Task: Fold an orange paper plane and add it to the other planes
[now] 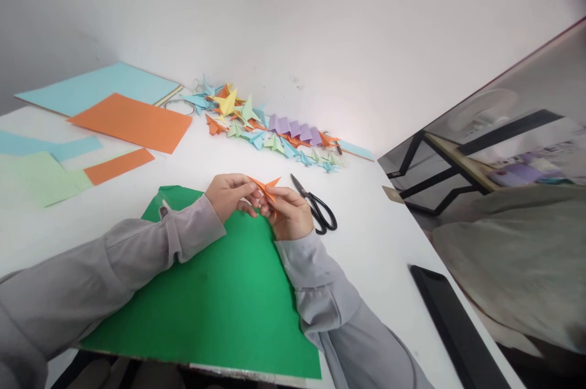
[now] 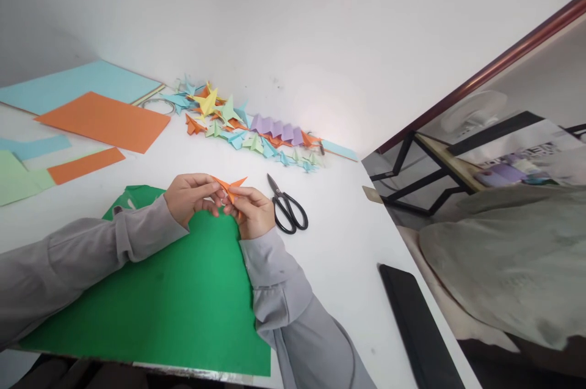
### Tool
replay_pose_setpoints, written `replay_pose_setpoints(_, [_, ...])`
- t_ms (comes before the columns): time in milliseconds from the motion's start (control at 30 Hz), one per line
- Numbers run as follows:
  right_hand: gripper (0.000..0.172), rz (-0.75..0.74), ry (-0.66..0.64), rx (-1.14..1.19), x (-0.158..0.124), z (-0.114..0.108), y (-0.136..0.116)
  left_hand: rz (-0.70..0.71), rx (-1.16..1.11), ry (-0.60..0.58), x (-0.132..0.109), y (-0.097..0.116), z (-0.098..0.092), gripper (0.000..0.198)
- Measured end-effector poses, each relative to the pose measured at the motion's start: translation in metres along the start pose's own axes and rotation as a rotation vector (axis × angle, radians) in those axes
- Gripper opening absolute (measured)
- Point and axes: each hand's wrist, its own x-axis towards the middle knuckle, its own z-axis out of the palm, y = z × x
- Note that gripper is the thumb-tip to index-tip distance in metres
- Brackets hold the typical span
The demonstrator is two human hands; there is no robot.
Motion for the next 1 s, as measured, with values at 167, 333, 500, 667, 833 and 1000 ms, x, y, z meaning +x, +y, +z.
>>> replay_pose_setpoints(167, [0.015,-0.096,0.009,-0.088,-0.002,0.004,0.0,0.035,0.036,0.049,0.001,0.005,0.002,0.018])
replay_pose_setpoints(333, [0.013,-0.094,0.035,-0.081,-0.002,0.002,0.001,-0.014,0.011,0.096,0.0,0.004,0.008,0.022])
replay_pose_setpoints(500, [0.011,-0.146,0.037,-0.14,-0.002,0.0,0.004,-0.066,-0.008,0.104,-0.004,0.001,0.012,0.024])
replay_pose_setpoints(667, [0.01,-0.161,0.035,-0.152,-0.005,0.006,0.0,-0.057,0.007,0.037,-0.003,-0.001,0.008,0.023])
replay_pose_setpoints(833, [0.023,-0.127,-0.024,-0.123,-0.002,0.006,-0.002,-0.083,0.032,0.008,-0.001,0.0,0.003,0.024])
replay_pose_setpoints(1000, [0.035,-0.09,-0.078,-0.091,0.002,0.002,-0.002,-0.044,0.082,0.0,0.001,-0.001,0.0,0.028])
